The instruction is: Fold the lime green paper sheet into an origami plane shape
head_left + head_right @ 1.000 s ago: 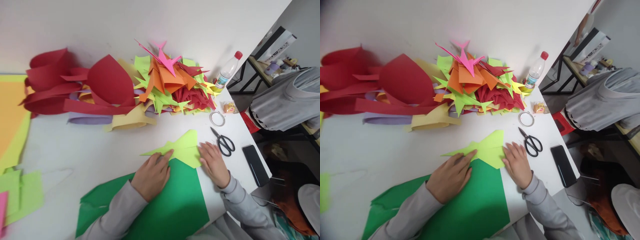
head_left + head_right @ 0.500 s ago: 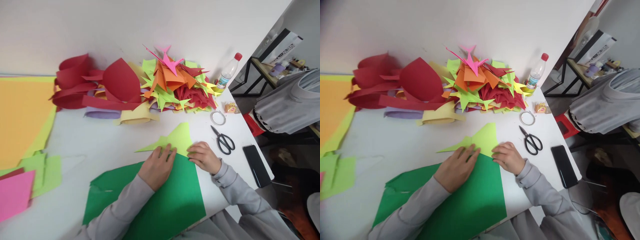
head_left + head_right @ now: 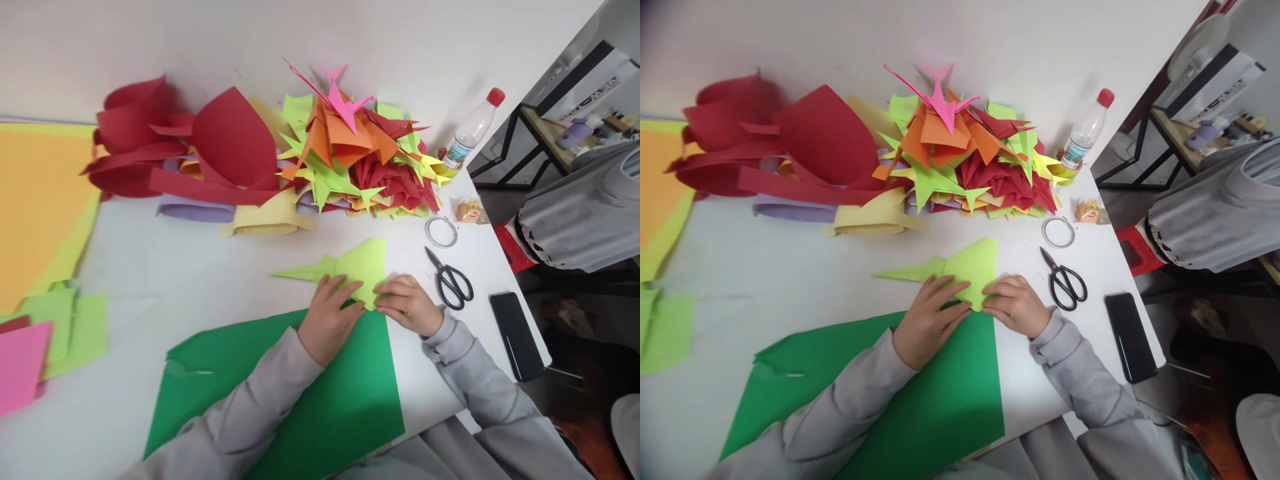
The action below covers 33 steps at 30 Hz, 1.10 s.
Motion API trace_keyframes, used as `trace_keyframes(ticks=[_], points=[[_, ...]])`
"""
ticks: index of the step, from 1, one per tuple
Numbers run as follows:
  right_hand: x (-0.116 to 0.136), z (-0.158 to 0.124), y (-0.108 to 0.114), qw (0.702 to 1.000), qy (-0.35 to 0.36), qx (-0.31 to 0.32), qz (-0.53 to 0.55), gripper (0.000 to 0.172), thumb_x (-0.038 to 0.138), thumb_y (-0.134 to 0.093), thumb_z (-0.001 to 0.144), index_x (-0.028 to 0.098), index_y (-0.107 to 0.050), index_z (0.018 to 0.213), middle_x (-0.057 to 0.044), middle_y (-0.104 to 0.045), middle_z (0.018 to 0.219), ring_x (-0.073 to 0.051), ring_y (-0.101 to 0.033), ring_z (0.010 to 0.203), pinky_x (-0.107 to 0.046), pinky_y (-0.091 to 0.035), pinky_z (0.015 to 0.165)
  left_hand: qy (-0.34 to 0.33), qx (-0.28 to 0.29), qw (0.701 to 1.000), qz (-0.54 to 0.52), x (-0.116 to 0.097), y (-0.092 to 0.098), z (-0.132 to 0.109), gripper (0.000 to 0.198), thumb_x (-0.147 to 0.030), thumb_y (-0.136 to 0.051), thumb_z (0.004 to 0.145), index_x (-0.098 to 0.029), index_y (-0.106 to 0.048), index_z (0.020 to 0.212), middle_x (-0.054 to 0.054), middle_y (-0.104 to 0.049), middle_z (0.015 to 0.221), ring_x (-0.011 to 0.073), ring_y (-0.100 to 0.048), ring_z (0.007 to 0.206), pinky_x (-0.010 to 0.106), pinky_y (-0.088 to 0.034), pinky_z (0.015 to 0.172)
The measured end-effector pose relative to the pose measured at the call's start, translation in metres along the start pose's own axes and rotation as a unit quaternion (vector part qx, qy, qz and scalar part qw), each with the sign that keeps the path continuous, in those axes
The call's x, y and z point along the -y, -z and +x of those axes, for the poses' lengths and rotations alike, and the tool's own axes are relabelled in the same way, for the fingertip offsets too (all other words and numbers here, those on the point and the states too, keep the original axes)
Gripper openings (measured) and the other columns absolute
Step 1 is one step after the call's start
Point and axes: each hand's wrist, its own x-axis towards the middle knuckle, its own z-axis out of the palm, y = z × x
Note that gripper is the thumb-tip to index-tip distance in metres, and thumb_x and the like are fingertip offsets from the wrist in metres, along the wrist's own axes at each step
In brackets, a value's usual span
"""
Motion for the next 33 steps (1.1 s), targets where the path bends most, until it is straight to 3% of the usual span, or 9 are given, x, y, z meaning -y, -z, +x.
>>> trace_keyframes(ticks=[7, 13, 19, 24, 33], points=[[0.007, 0.001, 0.001, 0.999, -0.034, -0.017, 0.024, 0.020, 0.031, -0.051, 0.093, 0.021, -0.068, 0.088, -0.004, -0.069, 0.104, -0.018, -0.056, 0.100, -0.036, -0.041, 0.091, 0.086, -0.026, 0.995, -0.034, -0.018, -0.003, 0.002, 0.020, -0.019, -0.056, 0.088, -0.021, -0.070, 0.073, 0.007, -0.067, 0.114, 0.0318, -0.050, 0.116, 0.063, -0.036, 0.100], [0.012, 0.001, 0.005, 0.993, -0.107, -0.034, 0.021, 0.019, 0.030, -0.054, 0.090, 0.021, -0.067, 0.081, -0.006, -0.064, 0.108, -0.021, -0.051, 0.110, -0.038, -0.037, 0.095, 0.139, -0.006, 0.988, -0.074, -0.019, -0.002, 0.006, 0.023, -0.022, -0.054, 0.089, -0.020, -0.070, 0.073, 0.008, -0.067, 0.115, 0.0308, -0.050, 0.112, 0.062, -0.034, 0.102], [0.018, 0.004, 0.007, 0.989, -0.147, 0.001, 0.012, 0.015, 0.030, -0.055, 0.090, 0.022, -0.068, 0.087, -0.006, -0.058, 0.116, -0.021, -0.048, 0.114, -0.039, -0.032, 0.097, 0.153, 0.003, 0.984, -0.092, -0.019, 0.000, 0.008, 0.023, -0.022, -0.053, 0.089, -0.020, -0.070, 0.072, 0.007, -0.066, 0.115, 0.0313, -0.050, 0.112, 0.061, -0.032, 0.102], [0.024, 0.006, 0.005, 0.978, -0.205, 0.020, -0.026, 0.016, 0.026, -0.052, 0.090, 0.021, -0.064, 0.080, -0.008, -0.055, 0.116, -0.022, -0.046, 0.116, -0.046, -0.018, 0.107, 0.172, 0.013, 0.981, -0.090, -0.022, 0.000, 0.010, 0.024, -0.023, -0.052, 0.089, -0.020, -0.068, 0.071, 0.008, -0.065, 0.115, 0.0315, -0.050, 0.113, 0.062, -0.030, 0.103], [0.031, 0.007, -0.001, 0.973, -0.211, -0.005, -0.094, 0.016, 0.028, -0.052, 0.090, 0.019, -0.059, 0.080, -0.009, -0.057, 0.108, -0.022, -0.047, 0.106, -0.046, -0.021, 0.106, 0.188, 0.015, 0.979, -0.082, -0.025, 0.000, 0.012, 0.020, -0.023, -0.054, 0.087, -0.020, -0.064, 0.070, 0.008, -0.065, 0.114, 0.0318, -0.050, 0.114, 0.061, -0.028, 0.105]])
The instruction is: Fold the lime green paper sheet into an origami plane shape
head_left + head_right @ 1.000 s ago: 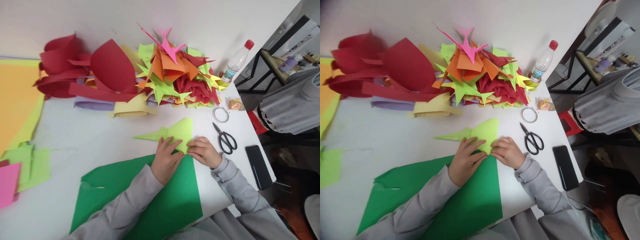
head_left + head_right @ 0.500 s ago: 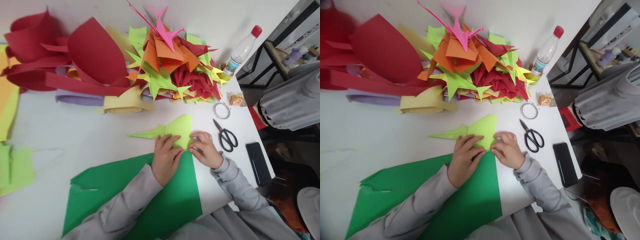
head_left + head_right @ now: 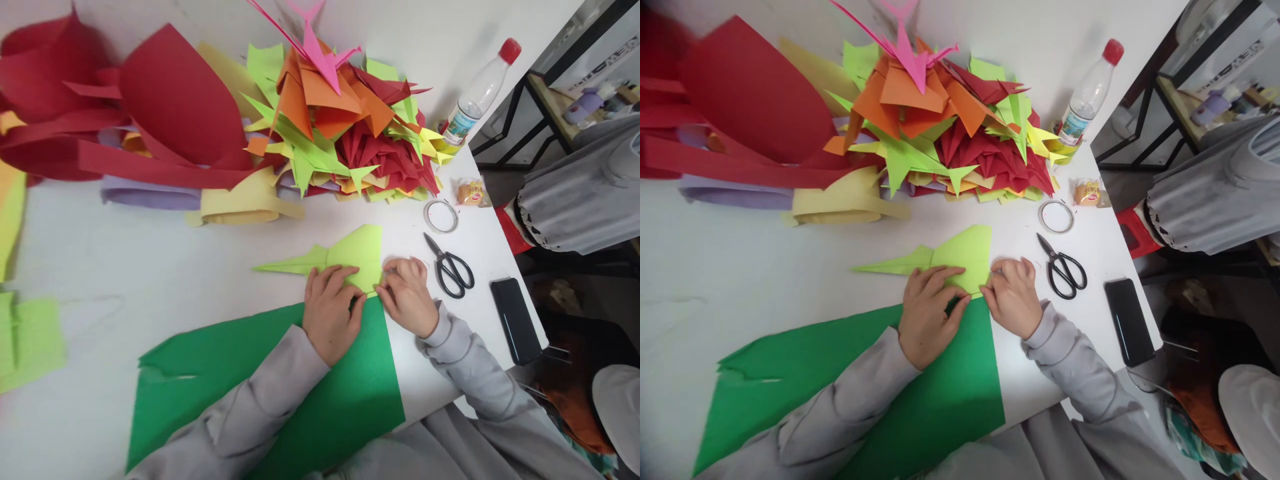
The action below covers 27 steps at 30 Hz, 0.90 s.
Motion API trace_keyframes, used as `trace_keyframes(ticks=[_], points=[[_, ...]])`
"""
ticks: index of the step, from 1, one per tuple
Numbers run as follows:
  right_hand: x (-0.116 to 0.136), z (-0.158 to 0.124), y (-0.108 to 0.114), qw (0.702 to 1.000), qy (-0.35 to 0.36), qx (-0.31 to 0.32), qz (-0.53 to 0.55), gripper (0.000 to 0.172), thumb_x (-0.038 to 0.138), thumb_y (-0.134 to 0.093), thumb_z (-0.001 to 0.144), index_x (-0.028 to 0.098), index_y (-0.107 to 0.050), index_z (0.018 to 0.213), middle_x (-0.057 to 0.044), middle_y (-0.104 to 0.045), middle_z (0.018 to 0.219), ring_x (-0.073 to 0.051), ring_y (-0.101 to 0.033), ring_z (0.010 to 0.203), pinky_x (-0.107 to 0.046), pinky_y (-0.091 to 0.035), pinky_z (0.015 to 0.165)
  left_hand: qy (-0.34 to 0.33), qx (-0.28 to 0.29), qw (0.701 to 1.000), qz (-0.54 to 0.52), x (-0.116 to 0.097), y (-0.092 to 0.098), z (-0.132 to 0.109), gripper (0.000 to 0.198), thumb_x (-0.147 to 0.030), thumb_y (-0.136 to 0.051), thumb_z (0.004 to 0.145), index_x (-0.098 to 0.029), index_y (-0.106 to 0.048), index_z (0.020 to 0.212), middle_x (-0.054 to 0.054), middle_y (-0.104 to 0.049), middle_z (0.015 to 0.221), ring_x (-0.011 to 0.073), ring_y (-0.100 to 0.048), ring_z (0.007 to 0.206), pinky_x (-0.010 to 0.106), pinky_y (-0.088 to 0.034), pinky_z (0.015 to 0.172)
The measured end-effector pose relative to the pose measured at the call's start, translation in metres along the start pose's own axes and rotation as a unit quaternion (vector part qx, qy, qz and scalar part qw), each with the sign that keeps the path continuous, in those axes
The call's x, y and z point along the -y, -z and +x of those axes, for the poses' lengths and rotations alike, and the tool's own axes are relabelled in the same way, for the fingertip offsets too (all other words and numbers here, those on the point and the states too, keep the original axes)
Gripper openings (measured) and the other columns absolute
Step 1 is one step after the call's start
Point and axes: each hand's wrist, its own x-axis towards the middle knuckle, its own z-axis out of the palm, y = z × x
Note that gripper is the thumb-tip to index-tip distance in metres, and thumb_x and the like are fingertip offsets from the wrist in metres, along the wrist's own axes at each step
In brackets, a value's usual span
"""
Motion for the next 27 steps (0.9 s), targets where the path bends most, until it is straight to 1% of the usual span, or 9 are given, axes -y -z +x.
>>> trace_keyframes(ticks=[5, 8, 12, 14, 17, 21, 27], points=[[0.000, -0.002, -0.001, 1.000, -0.006, -0.004, -0.008, 0.016, 0.029, -0.052, 0.090, 0.019, -0.059, 0.081, -0.009, -0.057, 0.108, -0.023, -0.047, 0.106, -0.046, -0.021, 0.106, -0.010, -0.003, 1.000, 0.014, -0.001, 0.000, 0.000, 0.020, -0.023, -0.053, 0.088, -0.020, -0.063, 0.071, 0.009, -0.065, 0.113, 0.0319, -0.051, 0.113, 0.059, -0.029, 0.104], [-0.002, -0.002, 0.001, 1.000, -0.024, 0.000, 0.019, 0.017, 0.027, -0.048, 0.093, 0.019, -0.059, 0.081, -0.009, -0.057, 0.111, -0.022, -0.047, 0.109, -0.046, -0.020, 0.106, -0.015, 0.002, 1.000, 0.023, -0.001, 0.001, 0.000, 0.019, -0.022, -0.053, 0.087, -0.019, -0.062, 0.071, 0.009, -0.065, 0.114, 0.0322, -0.051, 0.113, 0.059, -0.029, 0.104], [-0.006, -0.002, 0.006, 0.996, -0.047, 0.022, 0.076, 0.023, 0.023, -0.041, 0.095, 0.021, -0.059, 0.081, -0.007, -0.056, 0.115, -0.020, -0.046, 0.116, -0.046, -0.018, 0.107, -0.014, -0.001, 0.999, 0.034, -0.002, 0.001, 0.001, 0.017, -0.021, -0.054, 0.086, -0.019, -0.060, 0.070, 0.010, -0.065, 0.113, 0.0328, -0.052, 0.113, 0.060, -0.030, 0.104], [-0.008, -0.001, 0.008, 0.994, -0.046, 0.030, 0.093, 0.020, 0.028, -0.048, 0.093, 0.021, -0.060, 0.079, -0.006, -0.056, 0.115, -0.020, -0.046, 0.116, -0.046, -0.017, 0.107, -0.013, -0.002, 0.999, 0.038, -0.003, 0.001, 0.001, 0.016, -0.021, -0.054, 0.086, -0.019, -0.060, 0.070, 0.009, -0.065, 0.113, 0.0330, -0.052, 0.113, 0.060, -0.031, 0.104], [-0.010, 0.000, 0.007, 0.995, -0.044, 0.025, 0.088, 0.018, 0.035, -0.059, 0.088, 0.021, -0.061, 0.076, -0.006, -0.057, 0.113, -0.021, -0.047, 0.115, -0.045, -0.018, 0.106, -0.013, -0.003, 0.999, 0.041, -0.003, 0.001, 0.001, 0.015, -0.021, -0.055, 0.085, -0.019, -0.060, 0.071, 0.009, -0.065, 0.113, 0.0331, -0.052, 0.113, 0.060, -0.031, 0.104], [-0.010, 0.001, 0.003, 0.996, -0.045, 0.017, 0.074, 0.017, 0.034, -0.062, 0.086, 0.021, -0.061, 0.074, -0.006, -0.057, 0.112, -0.022, -0.048, 0.113, -0.045, -0.019, 0.104, -0.015, -0.006, 0.999, 0.043, -0.003, 0.000, 0.001, 0.014, -0.021, -0.056, 0.084, -0.019, -0.058, 0.071, 0.010, -0.065, 0.112, 0.0330, -0.052, 0.112, 0.059, -0.031, 0.104], [-0.010, 0.001, 0.002, 0.996, -0.042, 0.002, 0.076, 0.014, 0.030, -0.062, 0.085, 0.019, -0.057, 0.077, -0.007, -0.058, 0.109, -0.022, -0.050, 0.110, -0.045, -0.019, 0.104, -0.022, 0.010, 0.998, 0.059, -0.001, 0.000, 0.001, 0.013, -0.021, -0.055, 0.085, -0.019, -0.057, 0.072, 0.011, -0.064, 0.112, 0.0334, -0.052, 0.111, 0.058, -0.031, 0.104]])
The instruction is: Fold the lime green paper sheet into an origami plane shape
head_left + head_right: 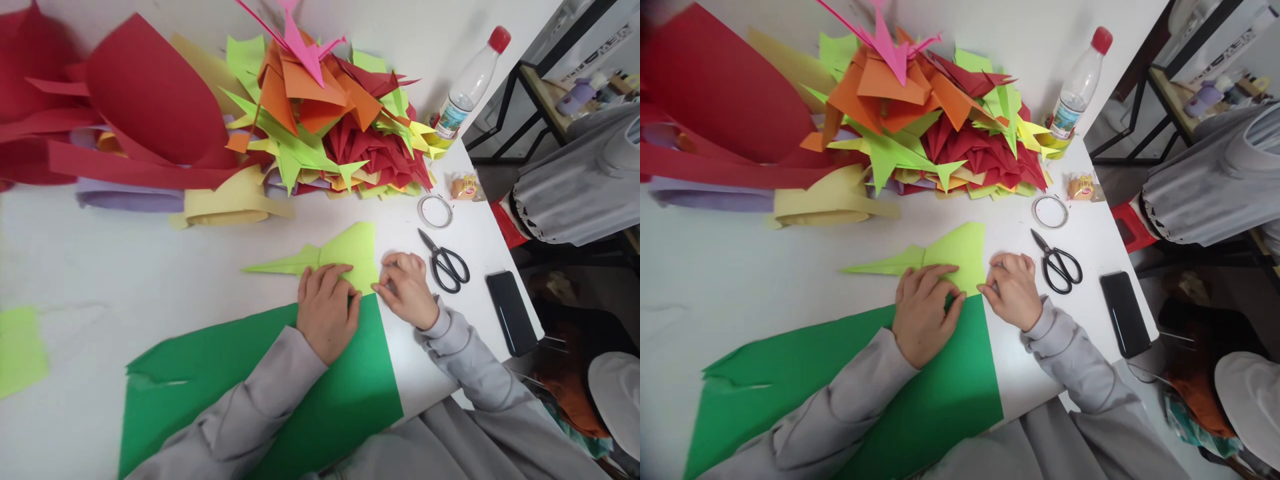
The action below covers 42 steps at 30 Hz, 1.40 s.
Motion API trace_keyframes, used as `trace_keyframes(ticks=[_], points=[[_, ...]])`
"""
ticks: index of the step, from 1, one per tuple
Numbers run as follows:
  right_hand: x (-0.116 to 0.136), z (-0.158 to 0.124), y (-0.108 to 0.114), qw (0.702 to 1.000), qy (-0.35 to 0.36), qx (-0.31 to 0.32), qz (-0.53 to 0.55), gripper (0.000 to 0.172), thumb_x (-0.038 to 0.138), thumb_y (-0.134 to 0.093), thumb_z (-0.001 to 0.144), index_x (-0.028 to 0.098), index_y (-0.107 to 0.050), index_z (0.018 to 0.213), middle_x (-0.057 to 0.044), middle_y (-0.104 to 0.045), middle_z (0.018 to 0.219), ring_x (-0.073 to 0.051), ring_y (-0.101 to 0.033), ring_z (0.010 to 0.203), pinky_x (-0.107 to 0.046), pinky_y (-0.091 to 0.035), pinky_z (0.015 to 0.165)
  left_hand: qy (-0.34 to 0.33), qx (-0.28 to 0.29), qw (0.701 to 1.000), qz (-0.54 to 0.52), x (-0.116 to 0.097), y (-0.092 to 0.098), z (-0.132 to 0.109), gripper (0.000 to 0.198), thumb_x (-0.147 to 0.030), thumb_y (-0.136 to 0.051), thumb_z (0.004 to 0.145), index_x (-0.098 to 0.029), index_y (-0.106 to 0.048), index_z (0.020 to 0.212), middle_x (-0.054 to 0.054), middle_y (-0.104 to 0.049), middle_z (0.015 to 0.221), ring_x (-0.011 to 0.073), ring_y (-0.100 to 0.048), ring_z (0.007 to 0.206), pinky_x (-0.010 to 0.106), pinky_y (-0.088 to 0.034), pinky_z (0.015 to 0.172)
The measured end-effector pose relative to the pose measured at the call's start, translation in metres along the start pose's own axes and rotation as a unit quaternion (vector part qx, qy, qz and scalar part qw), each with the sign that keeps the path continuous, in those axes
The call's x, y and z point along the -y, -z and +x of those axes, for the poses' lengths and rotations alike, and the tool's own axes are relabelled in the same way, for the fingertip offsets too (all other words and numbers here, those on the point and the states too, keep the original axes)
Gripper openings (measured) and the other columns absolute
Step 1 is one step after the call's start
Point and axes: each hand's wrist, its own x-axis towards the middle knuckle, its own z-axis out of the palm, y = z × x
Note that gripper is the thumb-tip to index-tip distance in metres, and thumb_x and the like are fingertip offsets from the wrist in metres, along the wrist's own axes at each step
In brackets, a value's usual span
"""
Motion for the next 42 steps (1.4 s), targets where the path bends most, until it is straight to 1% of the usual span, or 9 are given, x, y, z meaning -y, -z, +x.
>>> trace_keyframes(ticks=[2, 5, 9, 13, 20, 25, 30, 35, 42], points=[[-0.003, 0.001, 0.002, 1.000, 0.000, 0.001, 0.018, 0.011, 0.025, -0.057, 0.088, 0.020, -0.057, 0.079, -0.006, -0.059, 0.108, -0.020, -0.050, 0.109, -0.043, -0.021, 0.103, -0.002, 0.004, 1.000, 0.009, 0.000, 0.000, 0.000, 0.014, -0.021, -0.054, 0.085, -0.019, -0.057, 0.072, 0.011, -0.064, 0.112, 0.0332, -0.051, 0.111, 0.058, -0.031, 0.104], [-0.006, 0.001, 0.006, 0.999, 0.002, 0.011, 0.043, 0.014, 0.021, -0.048, 0.092, 0.021, -0.057, 0.080, -0.004, -0.060, 0.108, -0.018, -0.051, 0.106, -0.040, -0.024, 0.101, -0.004, 0.005, 1.000, 0.017, 0.000, 0.000, 0.000, 0.014, -0.021, -0.053, 0.085, -0.018, -0.057, 0.072, 0.011, -0.064, 0.112, 0.0329, -0.051, 0.112, 0.057, -0.031, 0.104], [-0.006, 0.002, 0.005, 0.999, 0.004, 0.013, 0.030, 0.013, 0.031, -0.054, 0.090, 0.021, -0.056, 0.081, -0.004, -0.059, 0.108, -0.020, -0.050, 0.109, -0.041, -0.024, 0.101, -0.005, 0.004, 1.000, 0.015, 0.000, 0.000, 0.000, 0.014, -0.022, -0.053, 0.086, -0.018, -0.057, 0.073, 0.011, -0.064, 0.113, 0.0327, -0.051, 0.112, 0.057, -0.030, 0.105], [-0.002, 0.001, 0.001, 1.000, -0.002, 0.010, -0.003, 0.018, 0.039, -0.060, 0.086, 0.021, -0.055, 0.085, -0.006, -0.057, 0.110, -0.022, -0.049, 0.110, -0.043, -0.023, 0.102, -0.005, 0.008, 1.000, 0.016, 0.001, 0.000, -0.002, 0.015, -0.023, -0.053, 0.086, -0.018, -0.057, 0.073, 0.011, -0.063, 0.114, 0.0328, -0.050, 0.112, 0.057, -0.030, 0.105], [-0.008, 0.002, 0.004, 0.999, -0.008, 0.033, 0.038, 0.014, 0.028, -0.063, 0.082, 0.023, -0.052, 0.089, -0.005, -0.056, 0.115, -0.022, -0.048, 0.112, -0.043, -0.023, 0.103, -0.005, 0.013, 1.000, 0.018, 0.001, 0.000, 0.000, 0.016, -0.022, -0.051, 0.087, -0.018, -0.058, 0.073, 0.011, -0.063, 0.114, 0.0325, -0.050, 0.113, 0.057, -0.030, 0.105], [-0.015, 0.002, 0.008, 0.996, -0.001, 0.037, 0.078, 0.006, 0.019, -0.053, 0.085, 0.023, -0.053, 0.089, -0.004, -0.057, 0.115, -0.020, -0.050, 0.111, -0.042, -0.025, 0.101, -0.004, 0.017, 1.000, 0.020, -0.001, 0.001, 0.000, 0.016, -0.021, -0.051, 0.087, -0.018, -0.058, 0.073, 0.011, -0.064, 0.114, 0.0326, -0.050, 0.112, 0.058, -0.030, 0.105], [-0.013, 0.003, 0.007, 0.996, 0.005, 0.017, 0.084, 0.003, 0.026, -0.053, 0.087, 0.024, -0.053, 0.090, -0.004, -0.058, 0.113, -0.020, -0.051, 0.111, -0.041, -0.027, 0.099, 0.001, 0.018, 1.000, 0.021, -0.001, 0.001, 0.000, 0.015, -0.020, -0.051, 0.086, -0.018, -0.058, 0.073, 0.011, -0.064, 0.114, 0.0323, -0.050, 0.112, 0.058, -0.030, 0.105], [-0.003, 0.004, 0.000, 1.000, -0.013, -0.012, 0.017, 0.023, 0.041, -0.065, 0.080, 0.023, -0.053, 0.088, -0.006, -0.058, 0.111, -0.023, -0.051, 0.109, -0.044, -0.028, 0.099, 0.004, 0.020, 1.000, 0.014, -0.001, 0.000, 0.000, 0.016, -0.022, -0.050, 0.087, -0.018, -0.058, 0.073, 0.011, -0.063, 0.115, 0.0323, -0.050, 0.114, 0.058, -0.029, 0.106], [0.000, 0.004, -0.002, 0.999, -0.041, -0.009, 0.010, 0.026, 0.041, -0.069, 0.077, 0.023, -0.053, 0.087, -0.006, -0.056, 0.113, -0.024, -0.050, 0.106, -0.046, -0.027, 0.100, 0.013, 0.029, 0.999, -0.018, 0.002, 0.000, -0.003, 0.009, -0.015, -0.047, 0.085, -0.019, -0.055, 0.084, 0.010, -0.062, 0.115, 0.0301, -0.048, 0.116, 0.056, -0.025, 0.108]])
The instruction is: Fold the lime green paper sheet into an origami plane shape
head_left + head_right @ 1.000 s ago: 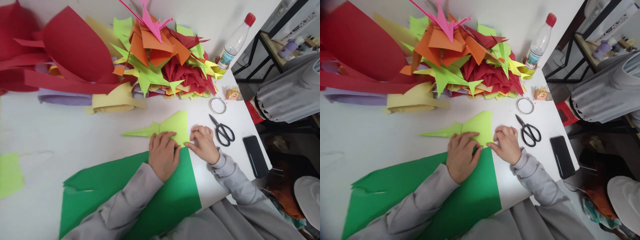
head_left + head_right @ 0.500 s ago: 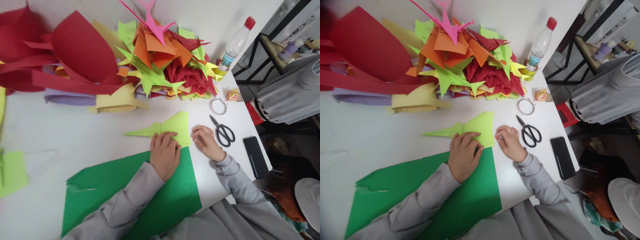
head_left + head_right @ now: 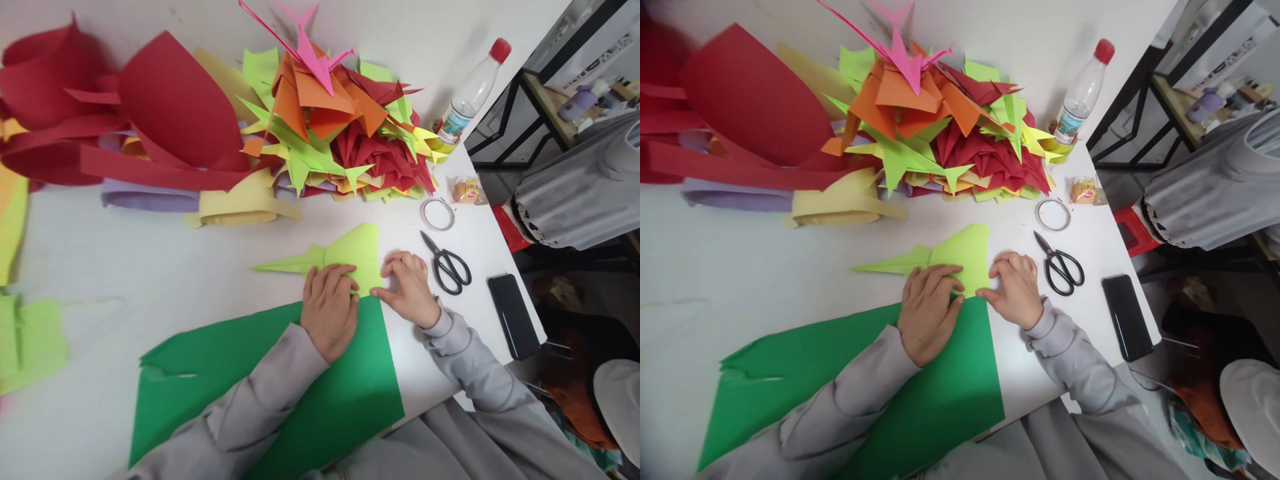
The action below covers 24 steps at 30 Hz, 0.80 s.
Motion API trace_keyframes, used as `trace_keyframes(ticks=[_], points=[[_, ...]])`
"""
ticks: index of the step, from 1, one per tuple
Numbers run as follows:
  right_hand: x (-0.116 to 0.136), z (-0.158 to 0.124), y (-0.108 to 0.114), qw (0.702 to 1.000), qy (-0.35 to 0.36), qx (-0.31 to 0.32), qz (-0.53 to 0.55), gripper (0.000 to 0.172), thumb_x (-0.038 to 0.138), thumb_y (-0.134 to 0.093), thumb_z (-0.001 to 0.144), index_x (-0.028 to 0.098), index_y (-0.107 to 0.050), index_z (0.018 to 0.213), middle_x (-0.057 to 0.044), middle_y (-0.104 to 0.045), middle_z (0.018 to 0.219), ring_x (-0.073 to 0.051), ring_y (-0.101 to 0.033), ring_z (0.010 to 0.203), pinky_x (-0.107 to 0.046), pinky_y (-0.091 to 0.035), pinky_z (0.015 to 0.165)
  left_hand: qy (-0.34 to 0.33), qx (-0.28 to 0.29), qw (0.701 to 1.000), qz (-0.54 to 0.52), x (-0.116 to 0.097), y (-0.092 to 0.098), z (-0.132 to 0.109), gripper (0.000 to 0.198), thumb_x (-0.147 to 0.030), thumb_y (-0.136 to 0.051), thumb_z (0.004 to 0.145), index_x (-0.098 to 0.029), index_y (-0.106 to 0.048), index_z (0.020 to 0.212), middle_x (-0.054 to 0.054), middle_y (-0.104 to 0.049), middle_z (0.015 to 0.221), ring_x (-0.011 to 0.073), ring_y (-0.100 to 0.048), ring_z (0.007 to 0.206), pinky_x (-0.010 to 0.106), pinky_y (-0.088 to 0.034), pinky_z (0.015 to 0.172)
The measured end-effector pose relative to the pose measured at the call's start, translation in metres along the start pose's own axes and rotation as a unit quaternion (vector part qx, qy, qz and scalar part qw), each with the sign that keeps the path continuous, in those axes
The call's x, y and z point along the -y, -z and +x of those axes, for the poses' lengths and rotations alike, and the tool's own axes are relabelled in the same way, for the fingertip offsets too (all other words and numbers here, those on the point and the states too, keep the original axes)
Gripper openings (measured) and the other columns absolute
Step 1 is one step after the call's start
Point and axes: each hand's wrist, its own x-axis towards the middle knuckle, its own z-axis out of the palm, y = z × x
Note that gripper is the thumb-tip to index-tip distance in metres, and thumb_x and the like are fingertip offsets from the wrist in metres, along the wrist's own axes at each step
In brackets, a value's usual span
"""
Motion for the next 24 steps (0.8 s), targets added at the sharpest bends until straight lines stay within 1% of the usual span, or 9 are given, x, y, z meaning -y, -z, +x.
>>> trace_keyframes(ticks=[3, 6, 8, 17, 19, 24], points=[[0.001, 0.000, 0.000, 1.000, -0.007, -0.001, 0.004, 0.026, 0.039, -0.070, 0.075, 0.023, -0.053, 0.086, -0.005, -0.056, 0.112, -0.024, -0.050, 0.106, -0.047, -0.026, 0.101, 0.002, -0.002, 1.000, -0.007, 0.000, 0.000, 0.000, 0.013, -0.012, -0.043, 0.086, -0.020, -0.054, 0.084, 0.009, -0.062, 0.114, 0.0289, -0.049, 0.116, 0.055, -0.025, 0.108], [0.004, 0.000, -0.001, 1.000, -0.017, -0.003, 0.008, 0.025, 0.036, -0.071, 0.074, 0.023, -0.053, 0.086, -0.005, -0.056, 0.112, -0.025, -0.050, 0.105, -0.048, -0.026, 0.101, 0.007, -0.007, 1.000, -0.005, -0.001, -0.001, 0.001, 0.012, -0.020, -0.043, 0.090, -0.020, -0.054, 0.084, 0.010, -0.063, 0.113, 0.0292, -0.049, 0.115, 0.055, -0.025, 0.108], [0.005, 0.000, -0.001, 1.000, -0.023, -0.002, 0.010, 0.024, 0.035, -0.071, 0.074, 0.023, -0.053, 0.085, -0.005, -0.055, 0.113, -0.025, -0.050, 0.105, -0.048, -0.026, 0.101, 0.008, -0.005, 1.000, 0.001, -0.002, -0.001, 0.002, 0.011, -0.024, -0.046, 0.090, -0.020, -0.055, 0.084, 0.010, -0.062, 0.113, 0.0302, -0.049, 0.115, 0.056, -0.025, 0.108], [-0.001, 0.002, 0.005, 0.998, -0.023, 0.026, 0.049, 0.023, 0.027, -0.071, 0.073, 0.024, -0.053, 0.087, -0.004, -0.056, 0.113, -0.025, -0.050, 0.108, -0.048, -0.029, 0.100, 0.002, 0.013, 1.000, 0.013, -0.002, 0.000, 0.000, 0.011, -0.018, -0.045, 0.088, -0.020, -0.056, 0.087, 0.010, -0.061, 0.117, 0.0298, -0.047, 0.117, 0.057, -0.024, 0.108], [0.000, 0.003, 0.004, 0.998, -0.024, 0.022, 0.044, 0.023, 0.029, -0.072, 0.073, 0.024, -0.054, 0.087, -0.004, -0.055, 0.113, -0.025, -0.050, 0.107, -0.048, -0.028, 0.100, 0.002, 0.014, 1.000, 0.014, -0.002, 0.000, 0.000, 0.011, -0.018, -0.045, 0.088, -0.020, -0.055, 0.087, 0.010, -0.061, 0.117, 0.0296, -0.047, 0.117, 0.056, -0.024, 0.109], [0.011, 0.002, -0.005, 0.999, -0.040, -0.013, -0.010, 0.032, 0.046, -0.071, 0.073, 0.023, -0.054, 0.085, -0.006, -0.054, 0.106, -0.026, -0.048, 0.103, -0.049, -0.028, 0.101, 0.004, 0.012, 1.000, 0.008, -0.001, -0.002, 0.000, 0.009, -0.019, -0.045, 0.088, -0.019, -0.055, 0.088, 0.011, -0.060, 0.117, 0.0290, -0.047, 0.118, 0.055, -0.023, 0.109]])
